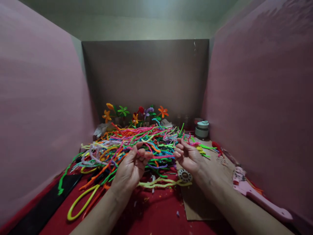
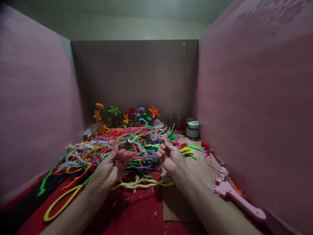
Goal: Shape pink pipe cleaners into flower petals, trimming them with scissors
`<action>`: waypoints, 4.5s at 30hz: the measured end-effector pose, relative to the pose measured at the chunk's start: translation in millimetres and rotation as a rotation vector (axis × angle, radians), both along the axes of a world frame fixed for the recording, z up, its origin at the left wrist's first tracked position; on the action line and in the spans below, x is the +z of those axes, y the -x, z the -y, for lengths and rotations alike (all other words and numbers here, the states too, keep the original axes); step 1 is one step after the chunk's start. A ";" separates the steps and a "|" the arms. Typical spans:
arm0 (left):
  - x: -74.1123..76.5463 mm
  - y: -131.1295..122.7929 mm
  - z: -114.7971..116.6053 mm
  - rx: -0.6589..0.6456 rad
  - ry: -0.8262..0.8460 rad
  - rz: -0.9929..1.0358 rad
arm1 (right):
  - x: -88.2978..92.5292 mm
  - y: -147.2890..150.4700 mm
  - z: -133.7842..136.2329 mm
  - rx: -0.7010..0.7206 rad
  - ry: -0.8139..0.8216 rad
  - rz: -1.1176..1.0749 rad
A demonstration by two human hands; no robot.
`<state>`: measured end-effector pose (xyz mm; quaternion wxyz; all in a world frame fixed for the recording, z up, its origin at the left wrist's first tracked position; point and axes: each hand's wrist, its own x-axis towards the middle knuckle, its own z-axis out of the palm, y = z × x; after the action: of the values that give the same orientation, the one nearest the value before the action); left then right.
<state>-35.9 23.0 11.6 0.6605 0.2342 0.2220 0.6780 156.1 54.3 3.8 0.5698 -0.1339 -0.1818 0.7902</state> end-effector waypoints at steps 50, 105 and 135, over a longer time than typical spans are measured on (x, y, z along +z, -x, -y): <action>-10.2 -22.5 26.2 -0.321 0.030 -0.537 | -8.9 29.3 44.6 0.361 -0.351 0.634; 23.7 -37.8 -8.8 0.019 -0.227 -0.384 | -9.5 -7.1 35.9 0.173 -0.307 0.599; -9.7 -57.3 4.3 -0.027 -0.024 -0.585 | -21.1 -4.9 35.7 0.458 -0.083 0.343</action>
<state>21.5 18.7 1.9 0.5746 0.4303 0.3918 0.5755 161.0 18.6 -17.2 0.3426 -0.1977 -0.3333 0.8558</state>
